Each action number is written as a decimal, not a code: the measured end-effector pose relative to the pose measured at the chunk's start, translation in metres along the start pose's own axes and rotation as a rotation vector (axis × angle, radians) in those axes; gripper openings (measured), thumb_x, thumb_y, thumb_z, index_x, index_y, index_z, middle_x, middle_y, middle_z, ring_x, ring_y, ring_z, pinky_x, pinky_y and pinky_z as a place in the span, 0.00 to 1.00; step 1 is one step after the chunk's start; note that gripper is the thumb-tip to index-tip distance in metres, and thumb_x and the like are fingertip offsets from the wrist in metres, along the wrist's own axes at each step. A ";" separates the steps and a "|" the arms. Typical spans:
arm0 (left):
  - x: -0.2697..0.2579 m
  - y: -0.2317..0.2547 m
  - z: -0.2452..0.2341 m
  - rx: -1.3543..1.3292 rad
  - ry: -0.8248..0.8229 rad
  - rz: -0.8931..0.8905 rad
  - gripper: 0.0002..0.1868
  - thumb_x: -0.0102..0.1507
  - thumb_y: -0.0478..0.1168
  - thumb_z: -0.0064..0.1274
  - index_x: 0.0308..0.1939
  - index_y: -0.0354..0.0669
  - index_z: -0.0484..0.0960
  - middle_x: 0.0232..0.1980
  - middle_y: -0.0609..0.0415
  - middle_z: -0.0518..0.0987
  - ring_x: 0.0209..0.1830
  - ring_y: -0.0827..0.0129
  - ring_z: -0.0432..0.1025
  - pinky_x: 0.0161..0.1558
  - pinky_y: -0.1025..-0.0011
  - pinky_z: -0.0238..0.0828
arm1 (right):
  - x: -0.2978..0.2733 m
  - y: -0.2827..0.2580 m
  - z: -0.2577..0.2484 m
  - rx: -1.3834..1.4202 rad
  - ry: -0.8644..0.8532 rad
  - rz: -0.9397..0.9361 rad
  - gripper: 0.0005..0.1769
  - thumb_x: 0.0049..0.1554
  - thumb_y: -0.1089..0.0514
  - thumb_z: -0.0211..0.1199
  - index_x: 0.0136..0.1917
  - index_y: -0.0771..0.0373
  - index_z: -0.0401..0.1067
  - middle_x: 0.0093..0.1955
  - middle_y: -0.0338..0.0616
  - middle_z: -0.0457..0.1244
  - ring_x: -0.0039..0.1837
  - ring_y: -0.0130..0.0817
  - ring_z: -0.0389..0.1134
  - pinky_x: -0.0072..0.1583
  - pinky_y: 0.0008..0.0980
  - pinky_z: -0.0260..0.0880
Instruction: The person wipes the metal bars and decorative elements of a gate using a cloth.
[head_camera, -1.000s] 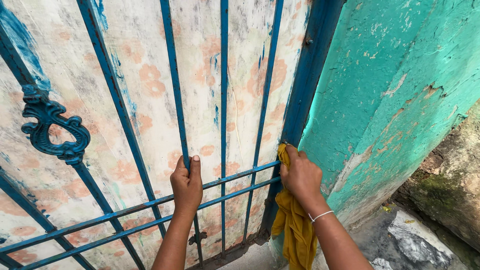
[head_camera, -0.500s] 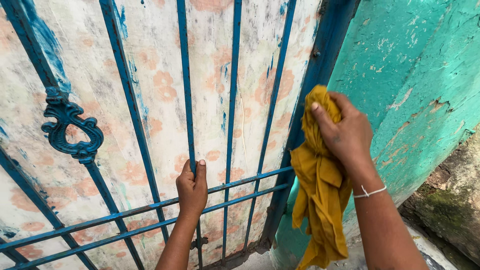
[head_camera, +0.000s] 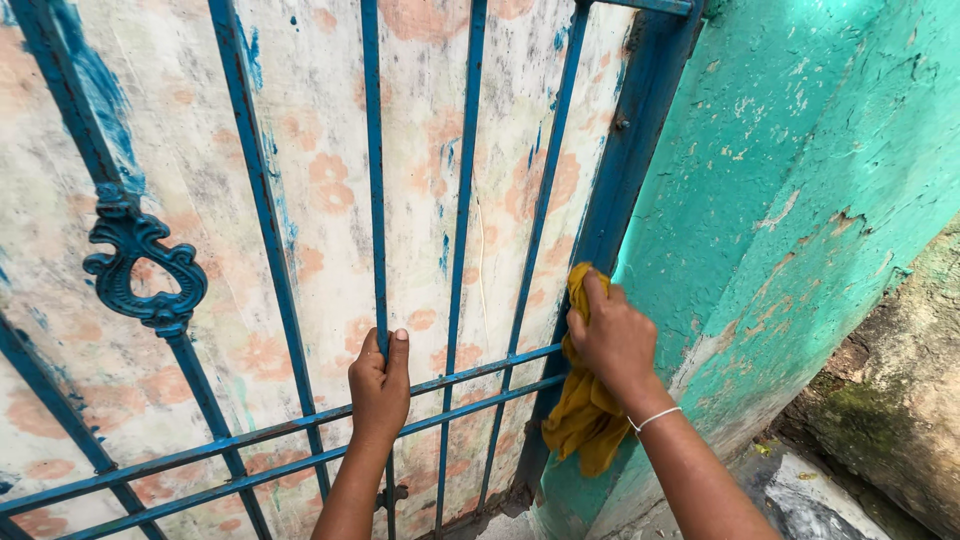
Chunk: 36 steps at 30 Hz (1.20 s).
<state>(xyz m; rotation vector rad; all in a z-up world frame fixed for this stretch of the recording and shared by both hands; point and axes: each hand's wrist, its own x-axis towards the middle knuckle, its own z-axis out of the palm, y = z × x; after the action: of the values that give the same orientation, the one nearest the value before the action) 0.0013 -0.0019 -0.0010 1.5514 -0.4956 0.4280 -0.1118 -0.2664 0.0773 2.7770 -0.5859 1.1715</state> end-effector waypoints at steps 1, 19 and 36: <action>0.001 0.000 0.000 -0.003 -0.006 -0.001 0.20 0.71 0.52 0.45 0.30 0.44 0.74 0.13 0.63 0.61 0.12 0.81 0.52 0.18 0.74 0.44 | -0.008 0.000 -0.004 0.030 -0.118 0.012 0.36 0.51 0.45 0.67 0.72 0.51 0.67 0.51 0.56 0.69 0.45 0.56 0.73 0.46 0.50 0.73; -0.001 0.007 0.000 0.042 0.006 -0.079 0.21 0.70 0.54 0.45 0.31 0.43 0.74 0.12 0.60 0.62 0.11 0.78 0.54 0.17 0.73 0.45 | 0.137 -0.119 -0.072 0.680 0.678 0.000 0.36 0.56 0.59 0.70 0.73 0.66 0.59 0.64 0.59 0.67 0.65 0.51 0.69 0.62 0.42 0.70; -0.001 0.002 0.002 0.065 0.052 0.026 0.23 0.70 0.53 0.45 0.27 0.42 0.73 0.13 0.60 0.64 0.11 0.78 0.56 0.17 0.73 0.47 | -0.023 -0.085 0.034 0.673 0.148 0.068 0.38 0.54 0.58 0.67 0.72 0.63 0.52 0.56 0.62 0.69 0.56 0.58 0.72 0.51 0.47 0.73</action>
<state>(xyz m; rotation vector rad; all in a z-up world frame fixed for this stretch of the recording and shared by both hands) -0.0008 -0.0042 0.0000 1.5936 -0.4657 0.5072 -0.0719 -0.1872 0.0437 3.1549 -0.3094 1.8599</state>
